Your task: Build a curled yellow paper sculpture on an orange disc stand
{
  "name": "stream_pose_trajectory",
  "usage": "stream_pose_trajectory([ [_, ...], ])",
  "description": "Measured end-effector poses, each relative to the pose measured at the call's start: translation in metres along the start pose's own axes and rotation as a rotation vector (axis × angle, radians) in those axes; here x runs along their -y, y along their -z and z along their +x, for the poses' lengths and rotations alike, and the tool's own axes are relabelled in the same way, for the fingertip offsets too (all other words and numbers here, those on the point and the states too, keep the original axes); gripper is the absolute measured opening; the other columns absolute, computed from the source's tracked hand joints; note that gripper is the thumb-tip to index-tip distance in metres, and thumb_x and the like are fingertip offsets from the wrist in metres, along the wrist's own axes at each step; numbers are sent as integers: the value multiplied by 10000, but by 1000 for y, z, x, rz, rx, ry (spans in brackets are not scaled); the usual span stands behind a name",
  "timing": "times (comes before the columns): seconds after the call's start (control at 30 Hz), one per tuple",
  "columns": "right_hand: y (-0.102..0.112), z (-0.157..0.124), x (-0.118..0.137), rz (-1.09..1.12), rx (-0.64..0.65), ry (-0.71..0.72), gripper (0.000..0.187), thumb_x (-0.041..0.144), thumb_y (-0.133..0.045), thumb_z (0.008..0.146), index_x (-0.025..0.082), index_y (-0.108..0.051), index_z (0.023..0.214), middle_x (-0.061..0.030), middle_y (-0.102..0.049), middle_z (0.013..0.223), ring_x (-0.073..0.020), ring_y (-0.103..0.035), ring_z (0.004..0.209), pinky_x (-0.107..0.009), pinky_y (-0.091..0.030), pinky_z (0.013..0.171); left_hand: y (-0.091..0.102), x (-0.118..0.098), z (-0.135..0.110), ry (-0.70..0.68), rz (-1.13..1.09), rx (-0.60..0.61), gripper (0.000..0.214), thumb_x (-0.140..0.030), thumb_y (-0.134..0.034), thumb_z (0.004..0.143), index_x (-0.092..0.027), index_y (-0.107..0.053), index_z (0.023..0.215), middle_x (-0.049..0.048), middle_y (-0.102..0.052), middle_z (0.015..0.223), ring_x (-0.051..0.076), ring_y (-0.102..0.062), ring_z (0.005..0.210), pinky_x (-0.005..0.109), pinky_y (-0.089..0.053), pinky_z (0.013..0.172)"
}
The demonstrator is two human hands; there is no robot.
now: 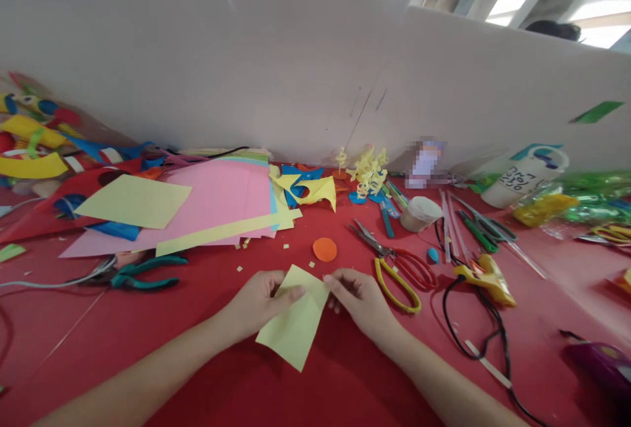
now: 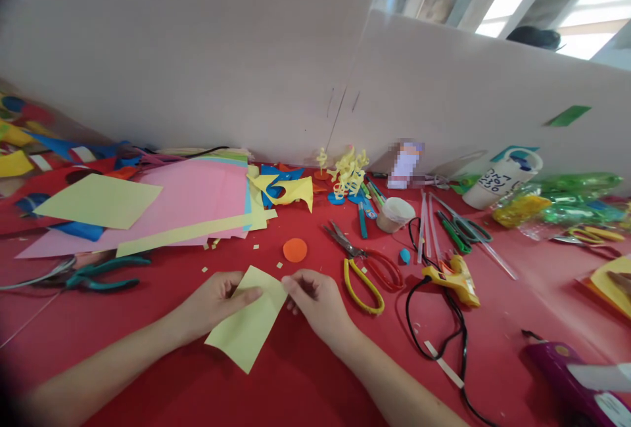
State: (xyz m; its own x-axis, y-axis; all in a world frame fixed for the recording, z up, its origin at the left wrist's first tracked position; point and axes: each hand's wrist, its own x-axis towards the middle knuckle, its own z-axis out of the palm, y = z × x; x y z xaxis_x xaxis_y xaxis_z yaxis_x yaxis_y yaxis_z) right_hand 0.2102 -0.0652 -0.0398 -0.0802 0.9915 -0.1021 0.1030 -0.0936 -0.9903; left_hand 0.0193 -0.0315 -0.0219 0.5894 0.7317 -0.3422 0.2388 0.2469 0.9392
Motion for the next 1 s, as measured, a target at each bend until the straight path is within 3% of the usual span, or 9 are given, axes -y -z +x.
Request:
stream_pose_trajectory([
  [0.1,6,3,2,134,55,-46,423,553,-501,778,155,-596,672,-1,-577,535,-106,-541,477,-217,-425,456,2,2,1,21,-74,17,332,-461,-580,752,-146,-648,829,63,-706,810,191,-642,705,270,-473,609],
  [0.3,15,5,3,200,180,-46,306,442,-585,772,148,-630,703,-7,-627,595,-89,-557,519,-196,-425,496,3,0,-1,19,-152,26,330,-432,-598,754,-163,-665,934,63,-711,861,185,-644,720,268,-478,613],
  [0.9,15,5,1,154,194,-25,313,457,-573,773,152,-634,742,-5,-622,598,-94,-557,524,-208,-439,506,1,-1,-2,-13,-111,12,327,-431,-574,773,-165,-663,942,58,-704,838,178,-636,717,259,-468,609],
  [1.0,15,5,1,129,197,-21,320,458,-574,771,145,-639,759,-8,-622,594,-89,-546,511,-210,-442,510,1,0,-2,-22,-97,3,299,-428,-573,775,-160,-667,870,52,-703,814,171,-634,701,254,-465,604],
])
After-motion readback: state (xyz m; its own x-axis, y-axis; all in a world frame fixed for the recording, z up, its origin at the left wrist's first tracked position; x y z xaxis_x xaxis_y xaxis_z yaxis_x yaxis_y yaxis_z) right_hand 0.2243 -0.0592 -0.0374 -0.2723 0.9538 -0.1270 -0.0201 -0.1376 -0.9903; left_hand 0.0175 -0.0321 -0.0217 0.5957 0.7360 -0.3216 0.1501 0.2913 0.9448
